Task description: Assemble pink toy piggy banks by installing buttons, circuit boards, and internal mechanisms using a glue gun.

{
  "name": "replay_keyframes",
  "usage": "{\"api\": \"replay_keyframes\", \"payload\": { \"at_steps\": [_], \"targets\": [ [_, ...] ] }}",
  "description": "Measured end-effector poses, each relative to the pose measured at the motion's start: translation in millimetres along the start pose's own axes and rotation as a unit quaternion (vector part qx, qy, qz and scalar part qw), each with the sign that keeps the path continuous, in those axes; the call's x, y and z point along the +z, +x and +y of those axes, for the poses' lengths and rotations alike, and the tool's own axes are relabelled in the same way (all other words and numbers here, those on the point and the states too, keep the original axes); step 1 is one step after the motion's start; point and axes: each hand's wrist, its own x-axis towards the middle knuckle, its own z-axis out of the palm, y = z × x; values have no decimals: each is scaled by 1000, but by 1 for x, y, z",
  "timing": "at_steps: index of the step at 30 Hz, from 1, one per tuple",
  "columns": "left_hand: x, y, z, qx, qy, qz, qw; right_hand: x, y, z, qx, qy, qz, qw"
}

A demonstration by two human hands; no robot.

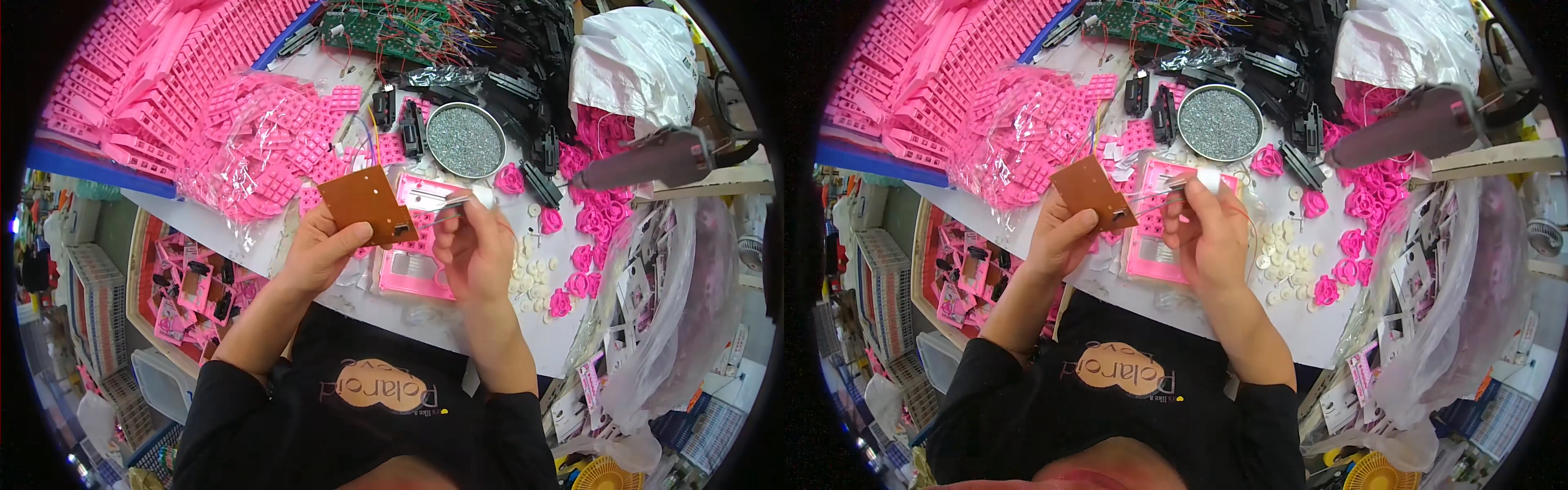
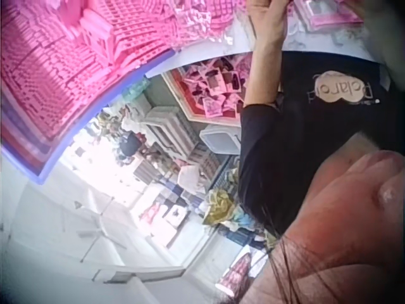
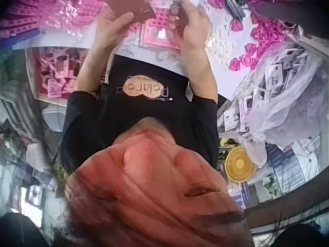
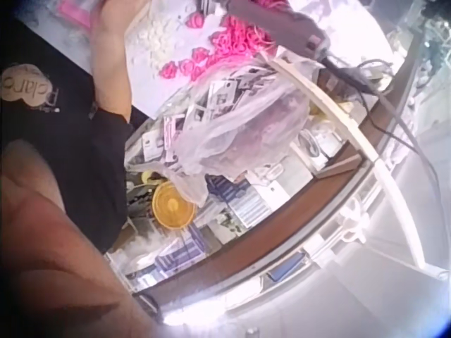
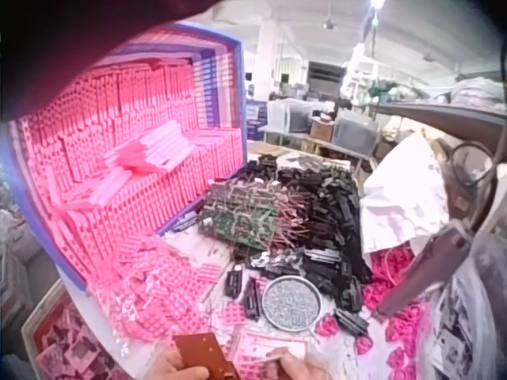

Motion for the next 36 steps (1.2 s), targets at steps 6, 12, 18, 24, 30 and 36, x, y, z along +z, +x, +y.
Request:
{"api": "replay_keyframes", "payload": {
  "at_steps": [6,12,18,24,30,36],
  "targets": [
    [6,3,6,-48,-14,-97,994,-16,27,15,174,-46,-55,982],
    [6,2,13,5,109,-49,993,-12,7,5,93,-280,-32,955],
    [-5,-13,27,-68,190,15,979,-94,-78,-50,100,-402,36,910],
    [20,-15,38,-152,362,-171,904,-83,-155,-138,-86,-777,62,621],
    [41,-20,28,-119,372,-284,876,-17,-63,-66,-109,-646,-353,668],
    [31,-53,9,-377,-12,-136,916,-43,-21,-23,9,-433,-238,869]
  ]
}}
